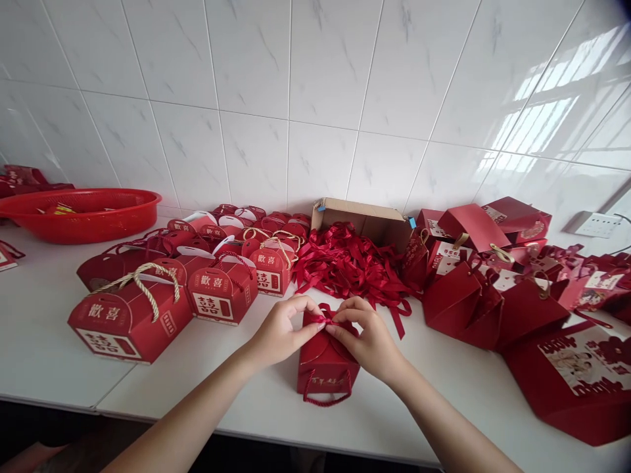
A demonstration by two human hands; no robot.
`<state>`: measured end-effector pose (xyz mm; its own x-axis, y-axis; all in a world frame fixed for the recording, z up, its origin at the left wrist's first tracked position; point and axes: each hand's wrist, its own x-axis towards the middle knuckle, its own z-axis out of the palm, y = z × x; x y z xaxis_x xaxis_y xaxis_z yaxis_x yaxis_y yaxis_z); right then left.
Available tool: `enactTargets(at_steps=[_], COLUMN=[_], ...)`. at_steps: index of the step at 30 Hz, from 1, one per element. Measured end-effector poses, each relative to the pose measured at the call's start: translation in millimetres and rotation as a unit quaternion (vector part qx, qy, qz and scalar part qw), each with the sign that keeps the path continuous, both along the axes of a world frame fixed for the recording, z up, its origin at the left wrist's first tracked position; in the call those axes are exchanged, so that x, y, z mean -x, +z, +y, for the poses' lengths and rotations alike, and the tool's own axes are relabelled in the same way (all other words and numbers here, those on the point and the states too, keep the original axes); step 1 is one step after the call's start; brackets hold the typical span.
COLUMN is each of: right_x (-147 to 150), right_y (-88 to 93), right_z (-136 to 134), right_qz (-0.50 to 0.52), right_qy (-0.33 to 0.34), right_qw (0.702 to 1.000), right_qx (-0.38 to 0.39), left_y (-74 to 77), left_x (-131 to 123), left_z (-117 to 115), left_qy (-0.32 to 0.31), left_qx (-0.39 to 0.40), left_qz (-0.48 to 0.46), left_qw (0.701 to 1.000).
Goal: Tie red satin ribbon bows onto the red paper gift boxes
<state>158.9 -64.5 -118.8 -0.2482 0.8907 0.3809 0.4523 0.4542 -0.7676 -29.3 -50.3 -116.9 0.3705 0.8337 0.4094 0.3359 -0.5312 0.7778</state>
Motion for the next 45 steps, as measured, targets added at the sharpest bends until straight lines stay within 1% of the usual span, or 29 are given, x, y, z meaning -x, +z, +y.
enactTargets(at_steps=[1,3,5,7,11,14,16,18,20,23,26,28,30,32,33,35,36,38,40,42,45], right_x=[1,3,4,5,4,4,5,7,9,10,6,0,-7,-14,-17,-21,-23,-27,-31,-33,-29], right_y=[-1.6,-4.1,-5.4,-5.6,-4.8,-5.1,-6.4,-8.2,-9.5,-8.4,-3.2,1.1,4.7,7.1,8.0,10.7,13.0,20.0,29.0,36.7,40.5], right_z=[0,0,-1,-1,-3,-5,-7,-9,-11,-13,-17,-19,-20,-20,-20,-20,-21,-22,-21,-17,-4], right_qz=[0.023,0.080,0.133,0.154,0.126,0.144,0.163,0.175,0.183,0.185,0.158,0.123,0.084,0.028,-0.009,-0.089,-0.123,-0.170,-0.192,-0.192,-0.148], right_qy=[-0.004,0.001,0.026,0.053,0.078,0.093,0.085,0.066,0.055,0.050,0.046,0.057,0.069,0.066,0.053,0.017,0.001,-0.009,0.008,0.023,0.046], right_qw=[1.000,0.994,0.980,0.970,0.977,0.975,0.972,0.970,0.967,0.967,0.974,0.979,0.987,0.995,0.998,0.996,0.991,0.984,0.981,0.981,0.987], right_qx=[0.015,0.075,0.146,0.180,0.150,0.144,0.148,0.156,0.166,0.166,0.158,0.149,0.122,0.067,0.033,-0.029,-0.048,-0.045,-0.006,0.027,0.040], left_y=[-1.2,-4.0,-6.4,-8.2,-10.5,-11.6,-10.5,-6.9,-2.1,2.5,0.4,-2.5,-3.8,-2.8,-1.4,2.4,4.6,9.1,13.7,18.5,25.0], left_x=[0,-1,-2,-3,-9,-12,-11,-7,-2,2,1,1,2,4,5,7,7,7,7,7,9], left_z=[0,0,0,0,1,2,1,-3,-9,-17,-17,-15,-12,-11,-10,-10,-10,-9,-9,-8,-7], left_qy=[0.011,0.021,0.019,0.020,0.029,0.030,0.041,0.057,0.061,0.050,0.054,0.053,0.043,0.029,0.022,0.011,0.006,-0.005,-0.017,-0.031,-0.040], left_qx=[-0.008,-0.015,-0.013,-0.012,0.002,0.023,0.006,-0.030,-0.052,-0.043,-0.022,-0.010,-0.002,0.007,0.012,0.020,0.021,0.015,0.005,-0.004,-0.005], left_qz=[0.003,0.004,-0.003,-0.014,-0.034,-0.062,-0.073,-0.047,0.002,0.049,0.044,0.032,0.025,0.028,0.032,0.043,0.049,0.060,0.075,0.095,0.129], left_qw=[1.000,1.000,1.000,1.000,0.999,0.997,0.996,0.997,0.997,0.997,0.997,0.998,0.999,0.999,0.999,0.999,0.999,0.998,0.997,0.995,0.991])
